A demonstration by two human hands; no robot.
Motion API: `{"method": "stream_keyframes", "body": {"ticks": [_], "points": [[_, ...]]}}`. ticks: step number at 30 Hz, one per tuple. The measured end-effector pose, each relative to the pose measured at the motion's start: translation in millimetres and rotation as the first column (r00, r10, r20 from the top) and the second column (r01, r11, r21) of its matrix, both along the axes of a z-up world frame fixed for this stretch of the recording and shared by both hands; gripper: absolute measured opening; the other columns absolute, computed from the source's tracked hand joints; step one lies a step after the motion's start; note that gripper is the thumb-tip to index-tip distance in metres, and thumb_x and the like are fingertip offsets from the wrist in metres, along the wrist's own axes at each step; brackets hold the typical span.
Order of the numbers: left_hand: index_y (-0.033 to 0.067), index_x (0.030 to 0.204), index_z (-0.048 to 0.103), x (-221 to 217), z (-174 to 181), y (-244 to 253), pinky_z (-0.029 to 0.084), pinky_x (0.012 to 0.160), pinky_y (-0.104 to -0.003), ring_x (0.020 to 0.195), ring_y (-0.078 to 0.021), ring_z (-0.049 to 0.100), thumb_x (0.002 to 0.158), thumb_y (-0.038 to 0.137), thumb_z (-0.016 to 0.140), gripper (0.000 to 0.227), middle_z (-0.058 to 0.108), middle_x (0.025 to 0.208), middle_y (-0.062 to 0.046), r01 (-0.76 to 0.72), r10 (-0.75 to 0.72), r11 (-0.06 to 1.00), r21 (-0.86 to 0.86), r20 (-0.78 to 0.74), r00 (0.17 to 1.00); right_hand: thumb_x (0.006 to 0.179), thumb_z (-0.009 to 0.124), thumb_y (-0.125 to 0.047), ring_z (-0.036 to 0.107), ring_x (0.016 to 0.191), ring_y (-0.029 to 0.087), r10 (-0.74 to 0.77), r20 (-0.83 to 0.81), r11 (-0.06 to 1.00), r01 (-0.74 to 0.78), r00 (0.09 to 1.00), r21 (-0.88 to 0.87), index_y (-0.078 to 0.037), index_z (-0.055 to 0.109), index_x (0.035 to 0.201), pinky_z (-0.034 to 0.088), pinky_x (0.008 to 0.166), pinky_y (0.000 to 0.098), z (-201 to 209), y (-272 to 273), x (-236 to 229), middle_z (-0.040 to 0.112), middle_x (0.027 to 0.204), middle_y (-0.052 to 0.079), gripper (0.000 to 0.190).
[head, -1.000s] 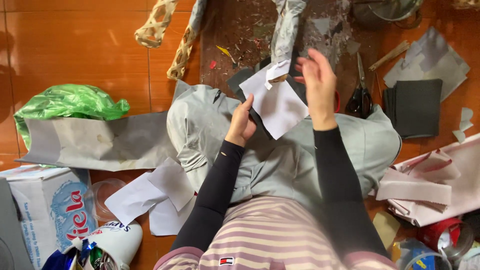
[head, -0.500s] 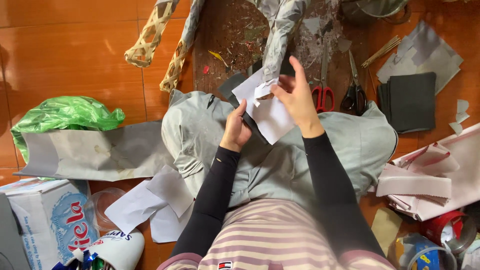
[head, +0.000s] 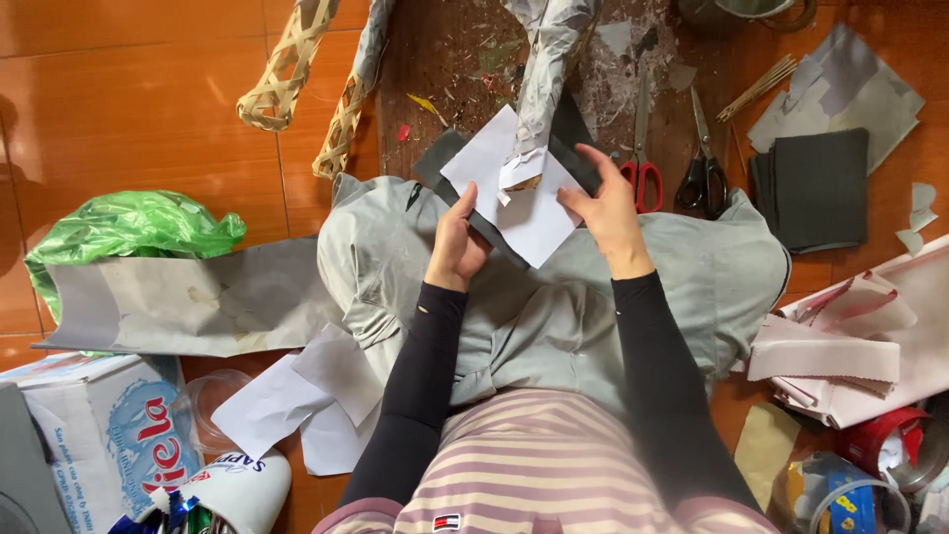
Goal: Decorating paper animal figures by gluing colored paper strips onto a frame.
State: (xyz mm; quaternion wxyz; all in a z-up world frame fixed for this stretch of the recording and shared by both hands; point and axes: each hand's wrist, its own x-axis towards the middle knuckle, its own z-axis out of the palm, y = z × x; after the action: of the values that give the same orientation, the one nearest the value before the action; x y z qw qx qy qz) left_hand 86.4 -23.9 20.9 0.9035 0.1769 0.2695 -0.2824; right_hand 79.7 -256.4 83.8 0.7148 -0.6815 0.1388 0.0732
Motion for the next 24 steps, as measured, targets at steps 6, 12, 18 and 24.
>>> {"method": "stream_keyframes", "body": {"ticks": [6,12,18,24], "points": [[-0.0025,0.136,0.055,16.1,-0.9,7.0,0.052,0.106,-0.048,0.118,-0.0309,0.067,0.108,0.034,0.051,0.046,0.067,0.13,-0.015,-0.006,0.009,0.999,-0.041,0.08,0.997,0.085,0.087,-0.013,0.041,0.148,0.033,0.412,0.404,0.695,0.005,0.817,-0.719,-0.009,0.047,0.152,0.038,0.122,0.049,60.1,-5.6,-27.2,0.044,0.158,0.019,0.077],[-0.003,0.138,0.054,21.8,-1.2,1.5,0.053,0.105,-0.046,0.12,-0.0305,0.066,0.11,0.033,0.049,0.046,0.067,0.132,-0.015,-0.006,0.009,0.998,-0.06,0.043,0.999,0.07,0.089,-0.011,0.029,0.152,0.035,0.628,0.359,0.469,0.033,0.69,-0.883,-0.012,0.063,0.127,0.018,0.121,0.0668,34.1,27.5,-38.9,0.041,0.157,0.015,0.063],[-0.0007,0.136,0.053,23.3,38.5,7.1,0.053,0.096,-0.052,0.111,-0.035,0.067,0.103,0.047,0.047,0.059,0.069,0.125,-0.018,0.093,-0.091,0.996,-0.004,0.168,0.982,0.082,0.076,0.003,0.05,0.145,0.036,0.511,0.497,0.603,0.12,0.701,-0.788,-0.006,0.063,0.097,0.035,0.121,0.0558,47.6,47.8,-10.2,0.059,0.147,0.015,0.022],[0.0051,0.14,0.051,1.8,40.9,-2.6,0.053,0.11,-0.046,0.123,-0.0237,0.065,0.1,0.034,0.065,0.051,0.064,0.133,-0.01,0.106,-0.138,0.99,0.093,0.478,0.867,0.095,0.075,-0.002,0.066,0.125,0.035,0.347,0.594,0.737,0.18,0.725,-0.651,-0.001,0.063,0.1,0.05,0.102,0.0449,70.6,52.5,1.3,0.071,0.125,0.014,0.013]]}}
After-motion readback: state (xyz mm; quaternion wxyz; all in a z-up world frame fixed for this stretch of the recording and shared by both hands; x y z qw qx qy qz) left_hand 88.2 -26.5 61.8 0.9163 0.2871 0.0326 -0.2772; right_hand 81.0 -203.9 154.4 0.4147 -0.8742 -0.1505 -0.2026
